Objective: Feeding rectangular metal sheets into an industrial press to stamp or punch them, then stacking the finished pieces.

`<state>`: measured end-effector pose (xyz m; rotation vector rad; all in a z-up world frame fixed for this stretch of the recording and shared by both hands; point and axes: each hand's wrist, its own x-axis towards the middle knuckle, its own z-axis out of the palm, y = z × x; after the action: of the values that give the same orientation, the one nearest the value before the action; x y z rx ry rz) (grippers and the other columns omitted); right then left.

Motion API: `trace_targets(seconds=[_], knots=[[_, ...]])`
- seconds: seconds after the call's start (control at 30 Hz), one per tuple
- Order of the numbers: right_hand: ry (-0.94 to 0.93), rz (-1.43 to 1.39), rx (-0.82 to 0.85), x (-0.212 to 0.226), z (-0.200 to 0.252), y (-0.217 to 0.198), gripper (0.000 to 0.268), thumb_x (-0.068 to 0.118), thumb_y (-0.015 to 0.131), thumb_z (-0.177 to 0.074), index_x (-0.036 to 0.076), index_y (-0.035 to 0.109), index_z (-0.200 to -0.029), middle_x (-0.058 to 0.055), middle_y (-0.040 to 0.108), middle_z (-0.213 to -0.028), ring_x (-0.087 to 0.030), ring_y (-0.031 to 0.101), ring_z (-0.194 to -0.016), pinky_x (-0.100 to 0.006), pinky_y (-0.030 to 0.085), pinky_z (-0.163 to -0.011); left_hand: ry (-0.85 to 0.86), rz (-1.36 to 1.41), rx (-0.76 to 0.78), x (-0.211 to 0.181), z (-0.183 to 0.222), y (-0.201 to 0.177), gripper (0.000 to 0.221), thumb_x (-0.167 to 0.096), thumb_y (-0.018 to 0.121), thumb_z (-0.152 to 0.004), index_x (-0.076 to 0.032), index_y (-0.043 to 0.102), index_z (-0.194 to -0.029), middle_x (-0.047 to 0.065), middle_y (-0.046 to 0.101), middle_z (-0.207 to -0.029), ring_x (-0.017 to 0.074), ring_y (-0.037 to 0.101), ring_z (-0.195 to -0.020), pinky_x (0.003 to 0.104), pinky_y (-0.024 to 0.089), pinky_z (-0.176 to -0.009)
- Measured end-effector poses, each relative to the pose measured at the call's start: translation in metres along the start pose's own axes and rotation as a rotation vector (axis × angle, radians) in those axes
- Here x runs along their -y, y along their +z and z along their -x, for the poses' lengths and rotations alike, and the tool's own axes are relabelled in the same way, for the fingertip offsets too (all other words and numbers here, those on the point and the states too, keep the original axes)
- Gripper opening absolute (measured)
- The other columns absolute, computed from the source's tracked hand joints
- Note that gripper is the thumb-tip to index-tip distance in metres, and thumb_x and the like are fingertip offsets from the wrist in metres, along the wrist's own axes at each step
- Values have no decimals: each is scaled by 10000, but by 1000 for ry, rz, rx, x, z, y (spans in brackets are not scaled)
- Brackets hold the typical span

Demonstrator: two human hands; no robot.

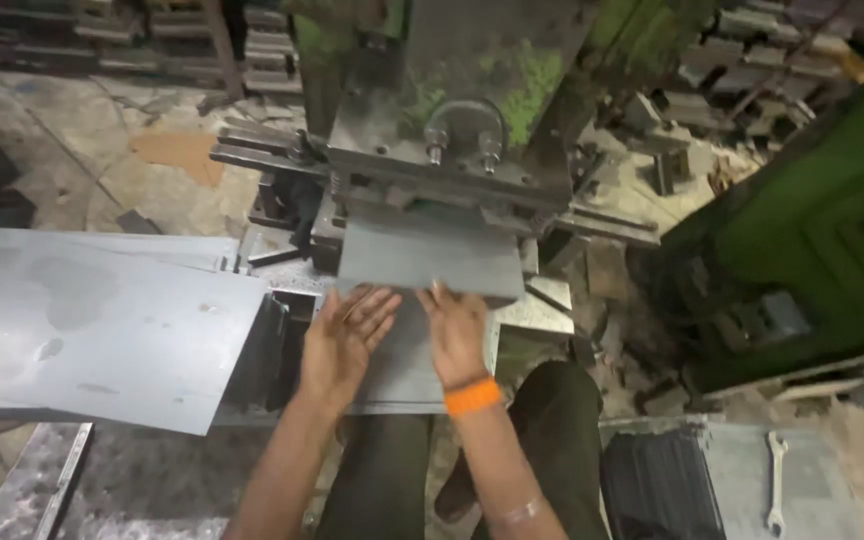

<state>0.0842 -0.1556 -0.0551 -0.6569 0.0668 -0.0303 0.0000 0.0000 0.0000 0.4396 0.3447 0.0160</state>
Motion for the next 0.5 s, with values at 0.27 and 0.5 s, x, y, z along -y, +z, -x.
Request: trace_targets(seconds=[0.27,0.5], knots=[[118,353,-412,-13,-88,90,120,61,587,-998,-54,597,-967,-199,689,-671,-238,640,-450,-291,453,-355,-53,-323,-62,38,54,9,393,-251,435,-1037,41,586,-1251,207,682,-1076,326,667,-1014,443,492,-936],[88,418,-711,-11,-103,107,108,39,507,-946,-2,583,-881,-109,629,-604,-191,582,-407,-286,346,-328,-105,-354,-85,68,56,6,254,-44,522,-974,75,636,-1168,201,677,-964,267,639,-848,382,524,-806]])
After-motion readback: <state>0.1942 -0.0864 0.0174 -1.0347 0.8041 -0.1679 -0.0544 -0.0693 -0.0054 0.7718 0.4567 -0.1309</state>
